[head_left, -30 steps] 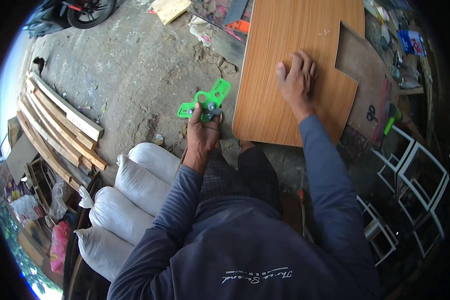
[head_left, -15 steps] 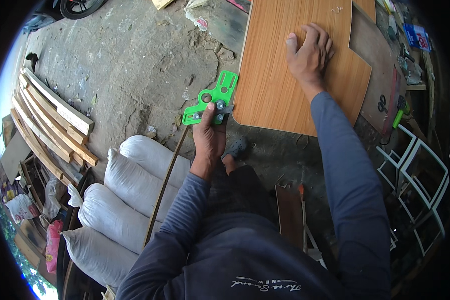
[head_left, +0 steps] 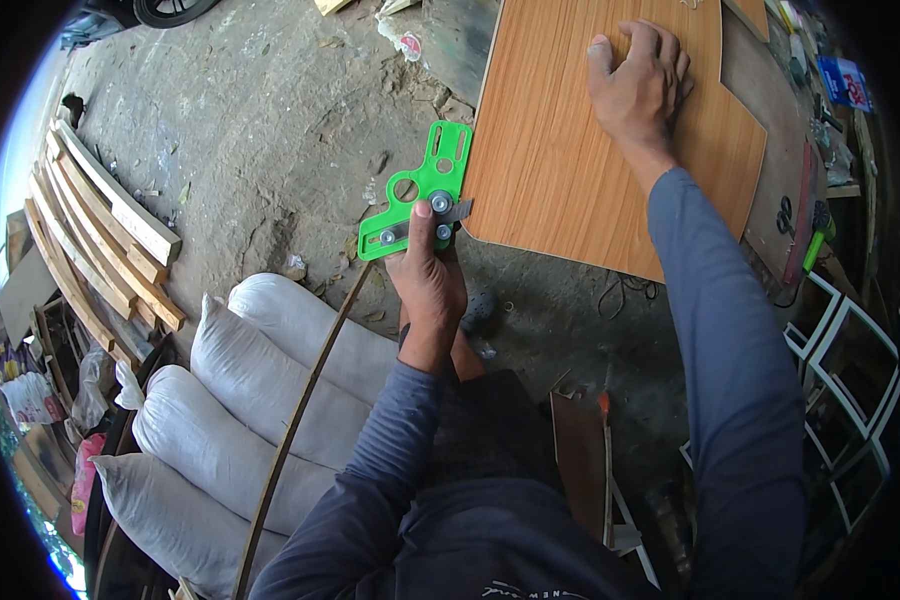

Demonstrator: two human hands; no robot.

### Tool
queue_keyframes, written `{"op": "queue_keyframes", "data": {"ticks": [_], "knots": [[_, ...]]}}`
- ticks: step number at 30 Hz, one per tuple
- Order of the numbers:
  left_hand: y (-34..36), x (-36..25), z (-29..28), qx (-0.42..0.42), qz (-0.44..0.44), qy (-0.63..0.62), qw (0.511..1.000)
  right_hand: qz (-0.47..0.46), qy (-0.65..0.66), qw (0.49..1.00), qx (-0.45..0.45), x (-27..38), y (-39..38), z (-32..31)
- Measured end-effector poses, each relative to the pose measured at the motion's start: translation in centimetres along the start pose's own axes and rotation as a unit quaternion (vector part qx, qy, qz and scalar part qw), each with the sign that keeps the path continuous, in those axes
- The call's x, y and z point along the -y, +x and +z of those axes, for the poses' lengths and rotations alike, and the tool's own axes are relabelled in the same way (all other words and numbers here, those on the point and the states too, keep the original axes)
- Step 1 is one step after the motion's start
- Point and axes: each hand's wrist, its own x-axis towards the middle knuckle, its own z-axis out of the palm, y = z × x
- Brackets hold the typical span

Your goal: Trim excess edge banding from a wooden board using a manual edge trimmer.

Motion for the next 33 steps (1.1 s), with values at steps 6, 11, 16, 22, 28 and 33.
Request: {"op": "queue_keyframes", "data": {"ticks": [6, 11, 16, 22, 28, 33], "knots": [[-0.4, 0.3, -0.3, -0.009, 0.004, 0.040, 0.999, 0.007, -0.056, 0.998, 0.035, 0.7, 0.6, -0.8], [0.3, 1.4, 0.4, -0.049, 0.048, 0.038, 0.997, -0.003, -0.035, 0.999, 0.004, 2.5, 0.7, -1.9], [0.7, 1.6, 1.1, -0.061, 0.072, 0.070, 0.993, -0.017, -0.028, 0.999, 0.005, 1.9, 0.5, -1.5], [0.2, 1.3, 1.1, -0.048, 0.069, 0.080, 0.993, -0.016, -0.020, 1.000, 0.007, 1.9, 0.6, -1.7], [0.9, 1.5, 0.8, -0.056, 0.084, 0.103, 0.989, -0.006, -0.020, 1.000, 0.016, 2.3, 0.6, -1.9], [0.6, 1.5, 0.7, -0.044, 0.083, 0.103, 0.990, -0.013, -0.012, 1.000, 0.005, 1.9, 0.6, -1.7]]}}
